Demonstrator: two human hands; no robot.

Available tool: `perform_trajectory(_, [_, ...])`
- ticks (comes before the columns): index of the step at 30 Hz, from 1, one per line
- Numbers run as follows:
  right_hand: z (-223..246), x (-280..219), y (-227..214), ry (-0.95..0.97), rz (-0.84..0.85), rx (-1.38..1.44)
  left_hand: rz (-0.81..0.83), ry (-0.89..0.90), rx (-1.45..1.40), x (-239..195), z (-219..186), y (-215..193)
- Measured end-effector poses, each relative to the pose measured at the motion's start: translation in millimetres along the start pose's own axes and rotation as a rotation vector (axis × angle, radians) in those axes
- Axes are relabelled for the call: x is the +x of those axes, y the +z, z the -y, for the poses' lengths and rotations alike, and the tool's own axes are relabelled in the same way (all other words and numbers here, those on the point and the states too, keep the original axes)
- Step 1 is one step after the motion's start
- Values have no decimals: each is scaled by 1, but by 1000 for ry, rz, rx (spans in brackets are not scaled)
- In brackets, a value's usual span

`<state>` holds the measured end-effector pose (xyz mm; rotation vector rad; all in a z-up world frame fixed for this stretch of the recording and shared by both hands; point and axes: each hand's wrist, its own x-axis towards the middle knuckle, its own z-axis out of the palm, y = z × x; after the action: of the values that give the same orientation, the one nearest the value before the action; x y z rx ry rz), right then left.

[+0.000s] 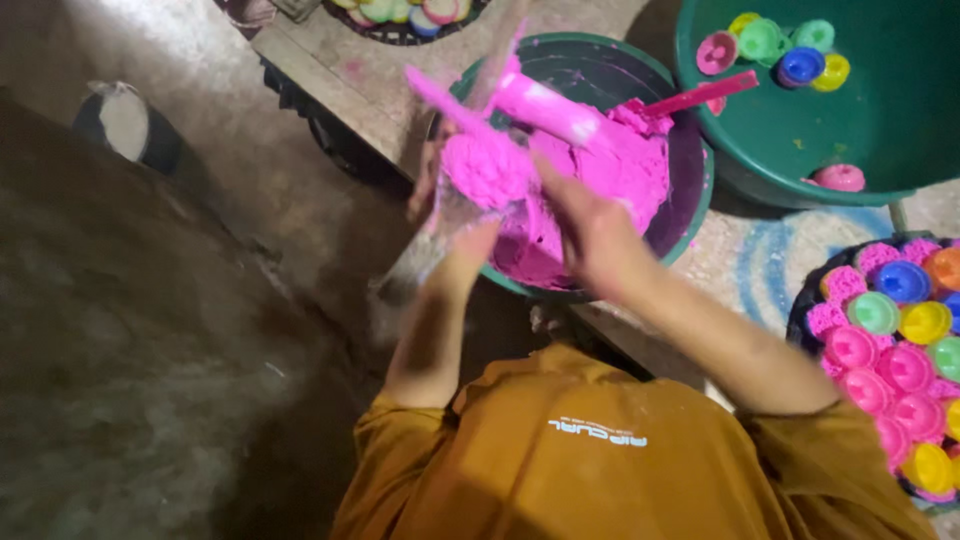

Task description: The person scoops pink paste from a green bucket using a pink spatula and fills a wooden mold. They press the mold onto a tray of pink textured items and then place colorful plastic bottle caps onto the items.

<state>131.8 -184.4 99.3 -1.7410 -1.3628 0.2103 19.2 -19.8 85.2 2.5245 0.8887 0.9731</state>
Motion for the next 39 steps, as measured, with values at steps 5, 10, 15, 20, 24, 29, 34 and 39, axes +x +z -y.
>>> perform_trajectory(5, [-15, -49, 12, 99, 114, 99, 200, -491, -484, 21, 4, -10])
perform_trajectory(10, [-21, -37, -36, 210, 103, 70, -252, 267, -10, 15, 14, 3])
perform_trajectory(15, [-36, -24, -2, 40, -34, 26, -16, 96, 23, 17, 4, 3])
perform_trajectory(20, [-38, -56, 21, 36, 9, 99, 7, -109, -67, 27, 9, 1])
perform_trajectory(24, [-58, -43, -13, 303, 71, 138, -33, 39, -17, 31, 9, 4])
perform_trajectory(29, [-64, -22, 3, 226, -27, 80, 28, 13, -74, 28, -1, 8])
perform_trajectory(34, [-62, -45, 24, 94, 13, 121, 94, -68, -193, 33, 31, 29])
perform_trajectory(39, [-70, -41, 10, 313, 60, 206, -178, 209, -621, 33, 64, 75])
